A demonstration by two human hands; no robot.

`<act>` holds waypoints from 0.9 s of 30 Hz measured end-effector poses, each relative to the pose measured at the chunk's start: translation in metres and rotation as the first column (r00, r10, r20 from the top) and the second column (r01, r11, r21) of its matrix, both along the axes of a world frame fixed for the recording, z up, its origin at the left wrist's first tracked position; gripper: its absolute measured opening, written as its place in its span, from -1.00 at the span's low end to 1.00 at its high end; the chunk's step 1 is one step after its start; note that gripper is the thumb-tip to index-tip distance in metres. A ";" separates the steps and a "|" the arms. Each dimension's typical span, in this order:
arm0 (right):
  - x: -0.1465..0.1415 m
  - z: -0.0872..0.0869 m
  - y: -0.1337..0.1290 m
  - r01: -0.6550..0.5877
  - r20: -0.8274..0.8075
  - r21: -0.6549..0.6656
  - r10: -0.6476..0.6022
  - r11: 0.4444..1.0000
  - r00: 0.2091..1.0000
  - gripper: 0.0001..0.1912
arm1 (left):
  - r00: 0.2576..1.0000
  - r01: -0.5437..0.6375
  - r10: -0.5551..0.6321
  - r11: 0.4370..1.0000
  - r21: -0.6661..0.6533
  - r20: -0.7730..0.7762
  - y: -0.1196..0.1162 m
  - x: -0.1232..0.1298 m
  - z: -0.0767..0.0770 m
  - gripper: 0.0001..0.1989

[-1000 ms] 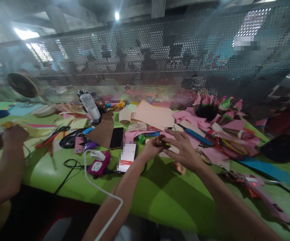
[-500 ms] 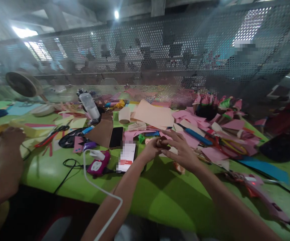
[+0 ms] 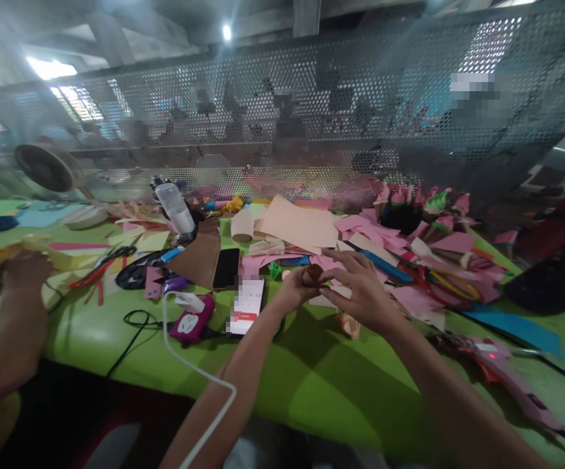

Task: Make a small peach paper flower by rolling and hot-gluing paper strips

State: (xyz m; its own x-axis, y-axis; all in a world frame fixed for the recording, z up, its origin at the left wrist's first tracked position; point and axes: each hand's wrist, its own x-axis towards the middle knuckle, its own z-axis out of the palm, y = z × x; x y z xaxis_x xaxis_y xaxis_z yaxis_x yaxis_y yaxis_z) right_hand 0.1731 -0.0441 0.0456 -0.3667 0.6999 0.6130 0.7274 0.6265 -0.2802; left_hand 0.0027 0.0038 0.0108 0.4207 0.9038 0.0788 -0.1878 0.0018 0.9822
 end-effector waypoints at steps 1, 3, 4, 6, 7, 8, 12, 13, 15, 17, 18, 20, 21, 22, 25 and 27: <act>-0.001 -0.001 0.000 -0.003 0.028 0.008 0.002 1.000 1.000 -0.93 | 1.000 0.012 -0.012 1.000 -0.003 0.000 0.000 0.000 -0.001 -0.56; -0.004 -0.005 -0.001 -0.017 0.067 0.020 0.015 1.000 0.998 -0.93 | 1.000 0.023 -0.023 0.999 -0.022 0.005 -0.001 0.002 -0.003 -0.53; -0.005 -0.007 0.000 -0.023 0.079 0.021 0.022 0.999 0.997 -0.92 | 1.000 0.022 -0.022 0.999 -0.034 0.014 -0.001 0.003 -0.004 -0.51; -0.007 -0.010 0.000 -0.037 0.093 0.013 0.035 0.999 0.995 -0.88 | 0.999 0.013 -0.011 0.999 -0.051 0.038 -0.001 0.004 -0.006 -0.49; -0.007 -0.011 0.001 -0.042 0.093 0.004 0.041 0.999 0.995 -0.86 | 0.999 0.007 -0.004 0.999 -0.053 0.048 0.000 0.004 -0.007 -0.49; -0.007 -0.012 0.001 -0.043 0.087 -0.005 0.043 0.999 0.995 -0.83 | 0.998 -0.001 0.004 0.999 -0.053 0.055 0.000 0.004 -0.007 -0.50; -0.005 -0.011 0.002 -0.039 0.019 -0.001 0.039 0.999 0.999 -0.83 | 0.998 0.015 -0.011 0.998 -0.060 0.061 0.003 0.001 -0.007 -0.53; -0.006 -0.009 0.002 -0.042 -0.006 0.009 0.042 0.999 0.999 -0.84 | 0.998 0.025 -0.022 0.998 -0.057 0.055 0.003 0.001 -0.008 -0.54; -0.006 -0.006 0.001 -0.052 -0.050 0.027 0.054 0.998 0.997 -0.85 | 0.999 0.030 -0.029 0.999 -0.042 0.036 0.005 0.000 -0.009 -0.56; -0.008 -0.003 0.000 -0.062 -0.079 0.026 0.064 0.998 0.995 -0.85 | 0.999 0.026 -0.025 0.999 -0.034 0.032 0.006 0.002 -0.010 -0.55; -0.009 -0.002 -0.001 -0.070 -0.086 0.018 0.071 0.997 0.994 -0.85 | 0.999 0.029 -0.028 0.999 -0.036 0.038 0.007 0.003 -0.011 -0.54; -0.011 -0.003 -0.001 -0.083 -0.099 -0.001 0.083 0.997 0.992 -0.86 | 0.998 0.041 -0.038 0.998 -0.042 0.056 0.007 0.005 -0.012 -0.51; -0.011 -0.003 -0.001 -0.088 -0.106 -0.007 0.087 0.996 0.991 -0.86 | 0.997 0.049 -0.046 0.998 -0.044 0.060 0.007 0.006 -0.012 -0.50; -0.011 -0.004 0.000 -0.091 -0.111 -0.010 0.090 0.996 0.990 -0.86 | 0.997 0.060 -0.057 0.997 -0.045 0.060 0.007 0.006 -0.012 -0.51; -0.011 -0.006 0.000 -0.087 -0.110 -0.018 0.084 0.996 0.990 -0.87 | 0.993 0.104 -0.101 0.993 -0.056 0.058 0.006 0.004 -0.013 -0.56; -0.011 -0.008 0.000 -0.080 -0.091 -0.027 0.078 0.996 0.993 -0.87 | 0.989 0.130 -0.125 0.989 -0.069 0.072 0.005 0.003 -0.015 -0.57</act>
